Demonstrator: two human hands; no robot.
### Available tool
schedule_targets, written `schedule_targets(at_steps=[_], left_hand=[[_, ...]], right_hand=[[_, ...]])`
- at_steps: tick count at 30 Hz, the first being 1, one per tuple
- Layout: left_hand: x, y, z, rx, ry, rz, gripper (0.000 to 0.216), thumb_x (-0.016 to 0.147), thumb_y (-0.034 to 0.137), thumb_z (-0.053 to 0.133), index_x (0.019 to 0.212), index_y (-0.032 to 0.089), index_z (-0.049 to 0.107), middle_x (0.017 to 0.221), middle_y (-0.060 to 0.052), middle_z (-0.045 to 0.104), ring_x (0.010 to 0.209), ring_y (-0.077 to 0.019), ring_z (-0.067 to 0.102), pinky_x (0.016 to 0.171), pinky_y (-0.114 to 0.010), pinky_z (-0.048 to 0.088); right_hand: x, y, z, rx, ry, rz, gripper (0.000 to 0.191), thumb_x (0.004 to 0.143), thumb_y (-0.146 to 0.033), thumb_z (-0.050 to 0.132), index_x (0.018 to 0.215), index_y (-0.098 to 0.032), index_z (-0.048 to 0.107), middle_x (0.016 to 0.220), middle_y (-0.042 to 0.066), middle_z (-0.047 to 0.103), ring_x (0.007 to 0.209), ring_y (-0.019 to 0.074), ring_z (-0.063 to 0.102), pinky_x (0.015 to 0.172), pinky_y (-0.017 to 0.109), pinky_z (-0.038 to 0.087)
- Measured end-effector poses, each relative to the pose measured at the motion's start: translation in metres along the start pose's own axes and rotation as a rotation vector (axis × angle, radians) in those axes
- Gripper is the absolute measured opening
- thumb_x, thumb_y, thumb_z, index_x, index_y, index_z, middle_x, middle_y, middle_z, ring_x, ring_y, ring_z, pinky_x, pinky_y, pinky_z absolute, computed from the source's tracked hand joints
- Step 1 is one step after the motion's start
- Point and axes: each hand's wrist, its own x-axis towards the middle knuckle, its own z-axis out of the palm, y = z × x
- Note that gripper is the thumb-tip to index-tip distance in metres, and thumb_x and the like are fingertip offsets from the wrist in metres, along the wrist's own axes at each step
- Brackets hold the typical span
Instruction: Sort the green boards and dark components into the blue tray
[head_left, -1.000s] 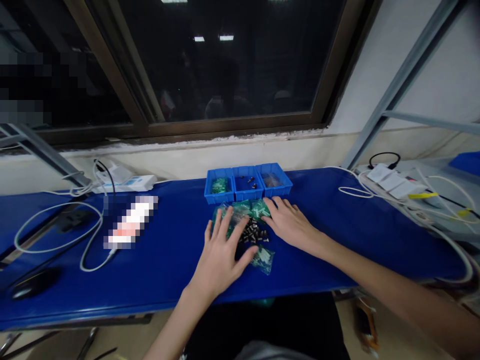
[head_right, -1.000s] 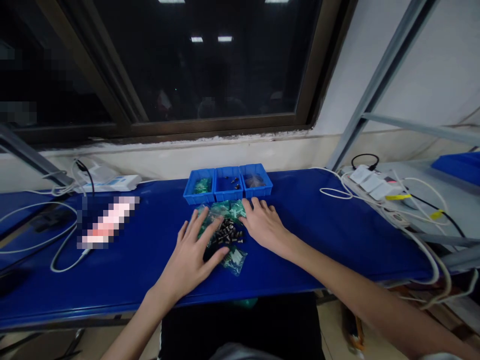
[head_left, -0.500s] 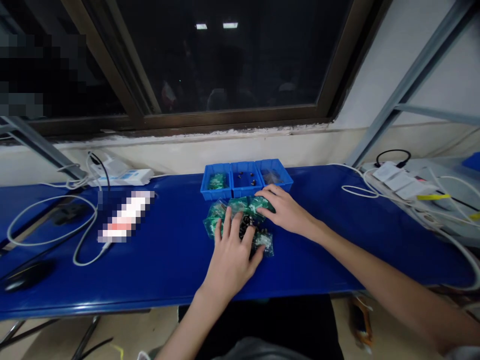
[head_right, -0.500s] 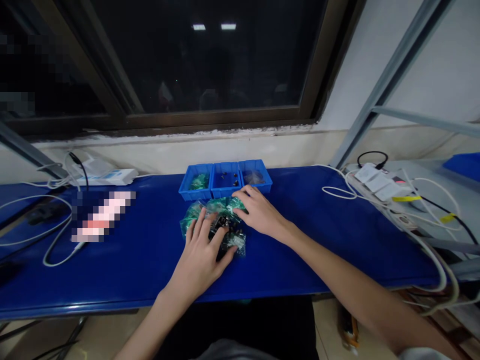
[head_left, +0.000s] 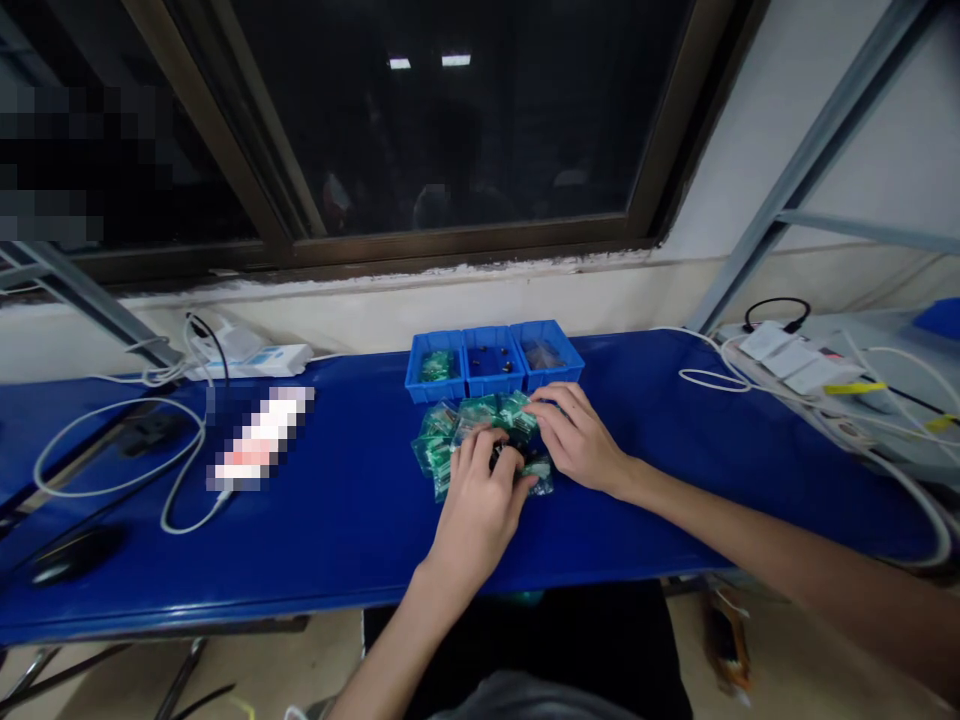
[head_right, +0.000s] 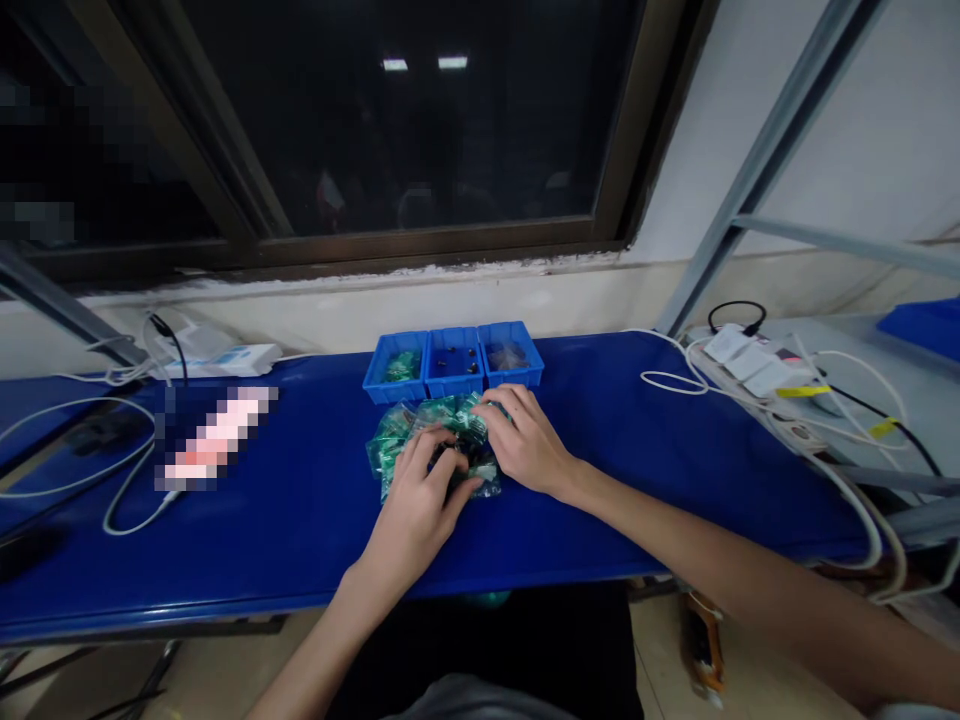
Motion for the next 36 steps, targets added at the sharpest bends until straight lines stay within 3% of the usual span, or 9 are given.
schedule_targets(at_steps=[3,7,12,17,19,22,26,29,36], left_hand=[[0.011,-0.003,-0.013,-0.148,0.015,-0.047,0.010,0.090,0.023,0.061,0.087,0.019,0.052,0.095,-0.005,0.057,0.093,-0.0224,0.056,0.083,-0.038,0.047],[0.040,-0.013,-0.030,-0.326,-0.023,-0.104,0.017,0.090,0.026,0.061,0.081,0.019,0.049,0.071,0.003,0.053,0.062,-0.0114,0.050,0.059,-0.024,0.039],[0.081,-0.033,-0.019,-0.430,-0.139,-0.062,0.019,0.087,0.033,0.065,0.091,0.019,0.053,0.071,0.002,0.058,0.059,-0.0111,0.055,0.051,-0.022,0.038],[0.108,-0.046,-0.011,-0.298,-0.237,0.173,0.021,0.090,0.027,0.059,0.109,0.018,0.055,0.088,-0.004,0.065,0.074,-0.0153,0.063,0.061,-0.026,0.046],[0.114,-0.050,-0.019,-0.176,-0.190,0.236,0.022,0.093,0.025,0.053,0.114,0.017,0.054,0.102,-0.009,0.064,0.082,-0.0173,0.064,0.066,-0.028,0.048],[0.116,-0.058,-0.031,-0.103,-0.164,0.268,0.022,0.096,0.026,0.048,0.115,0.017,0.055,0.102,-0.008,0.064,0.082,-0.0166,0.063,0.067,-0.028,0.048],[0.103,-0.072,-0.032,-0.141,-0.144,0.246,0.018,0.098,0.025,0.045,0.109,0.018,0.057,0.094,-0.005,0.065,0.074,-0.0136,0.061,0.064,-0.027,0.048],[0.089,-0.078,-0.024,-0.136,-0.105,0.213,0.018,0.098,0.022,0.043,0.107,0.017,0.057,0.090,-0.004,0.064,0.071,-0.0131,0.060,0.062,-0.027,0.047],[0.078,-0.077,-0.016,0.095,-0.084,0.349,0.024,0.100,0.024,0.037,0.107,0.015,0.058,0.095,-0.008,0.061,0.087,-0.0189,0.059,0.066,-0.030,0.049]], right_hand=[[-0.005,0.004,-0.004,0.068,0.072,0.077,0.025,0.095,-0.012,0.040,0.110,-0.017,0.059,0.104,0.012,0.060,0.101,0.0255,0.054,0.088,0.044,0.046],[-0.003,0.007,-0.009,0.230,0.105,0.236,0.019,0.098,-0.021,0.043,0.107,-0.020,0.059,0.097,0.007,0.063,0.092,0.0214,0.060,0.084,0.038,0.047],[-0.001,0.009,-0.005,0.347,0.049,0.375,0.017,0.095,-0.032,0.052,0.105,-0.021,0.060,0.089,0.004,0.067,0.077,0.0177,0.064,0.070,0.029,0.048],[0.001,0.022,-0.005,0.302,0.045,0.533,0.016,0.091,-0.034,0.056,0.097,-0.020,0.060,0.076,0.001,0.068,0.061,0.0157,0.061,0.059,0.027,0.045],[0.001,0.027,-0.009,0.212,-0.023,0.531,0.015,0.090,-0.030,0.056,0.101,-0.020,0.059,0.070,0.000,0.066,0.059,0.0159,0.061,0.060,0.028,0.045],[0.001,0.030,-0.013,0.030,-0.087,0.509,0.023,0.089,-0.027,0.056,0.111,-0.020,0.056,0.070,0.000,0.064,0.064,0.0185,0.061,0.065,0.032,0.047],[0.001,0.025,-0.013,-0.135,-0.122,0.432,0.028,0.091,-0.028,0.052,0.118,-0.019,0.052,0.093,0.009,0.063,0.088,0.0259,0.062,0.075,0.040,0.051],[0.001,0.017,-0.012,-0.161,-0.157,0.333,0.026,0.095,-0.024,0.045,0.120,-0.019,0.051,0.110,0.013,0.058,0.104,0.0284,0.057,0.086,0.044,0.050],[-0.001,0.007,-0.012,-0.126,-0.185,0.199,0.026,0.097,-0.018,0.042,0.120,-0.015,0.054,0.107,0.014,0.055,0.100,0.0266,0.054,0.091,0.044,0.048]])
